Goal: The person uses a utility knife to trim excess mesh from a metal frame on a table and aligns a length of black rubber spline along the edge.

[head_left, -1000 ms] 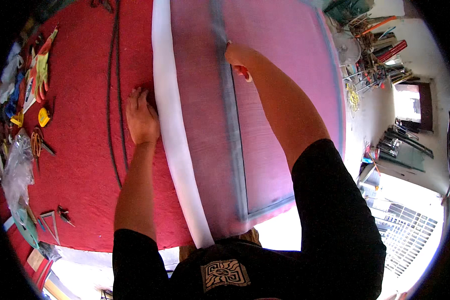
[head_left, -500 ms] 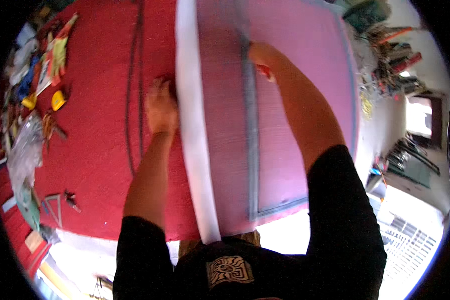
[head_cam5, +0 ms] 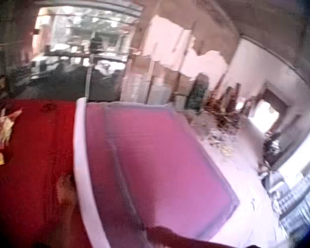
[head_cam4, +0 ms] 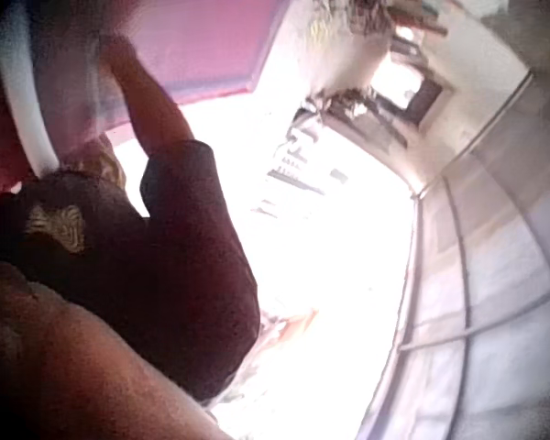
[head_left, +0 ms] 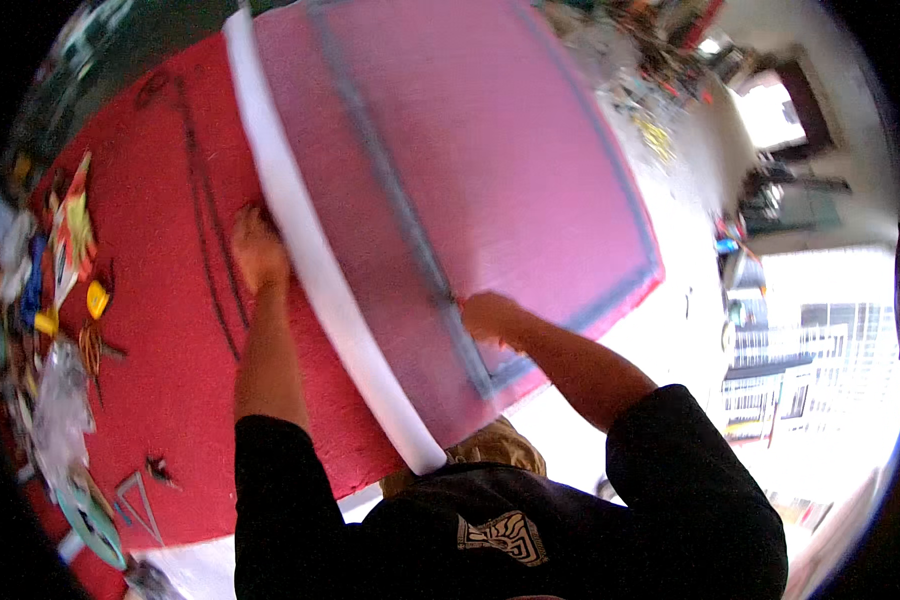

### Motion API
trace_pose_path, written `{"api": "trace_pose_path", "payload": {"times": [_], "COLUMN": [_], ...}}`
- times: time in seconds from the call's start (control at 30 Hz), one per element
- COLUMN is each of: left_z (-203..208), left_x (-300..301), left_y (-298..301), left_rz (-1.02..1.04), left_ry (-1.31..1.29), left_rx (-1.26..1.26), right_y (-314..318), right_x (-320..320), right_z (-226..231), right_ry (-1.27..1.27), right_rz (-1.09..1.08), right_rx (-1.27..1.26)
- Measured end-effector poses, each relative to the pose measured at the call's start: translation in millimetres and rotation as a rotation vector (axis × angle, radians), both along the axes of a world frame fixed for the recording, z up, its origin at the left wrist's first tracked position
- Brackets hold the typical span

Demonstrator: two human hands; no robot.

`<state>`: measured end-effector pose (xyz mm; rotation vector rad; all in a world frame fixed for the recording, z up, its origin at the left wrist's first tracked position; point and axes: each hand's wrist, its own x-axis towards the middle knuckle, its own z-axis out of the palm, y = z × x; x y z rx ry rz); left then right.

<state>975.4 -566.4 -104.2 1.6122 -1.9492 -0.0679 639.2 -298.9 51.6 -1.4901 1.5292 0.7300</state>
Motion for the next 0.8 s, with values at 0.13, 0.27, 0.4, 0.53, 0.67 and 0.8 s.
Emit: {"api": "trace_pose_path", "payload": {"times": [0.13,0.27,0.4,0.53,0.67,0.8], "left_z": [10,76,102,128,145,144], "left_x": [-3,-17,-36,-148,-281,-371], "left_y": [15,87,185,308,359,373], "left_rz": [-0.134,-0.078,-0.140,-0.541,-0.788,-0.535], "left_ry": [-0.075,0.169,0.543,0.563,0.040,-0.293], "left_rx": [0.131,0.214,0.224,0.634,0.342,0.289], "right_y": [144,253,355,468,597,692], "right_x": [-1,-21,-43,-82,-113,-139], "right_z": [9,48,44,35,-17,-7], "right_ry": [0.021,-0.033,0.011,0.083,0.098,0.107], "right_rz": [-0.199,-0.266,-0.503,-0.607,-0.803,-1.076], "right_rx": [0.236,0.018,-0.161,-0.032,-0.077,-0.044]}}
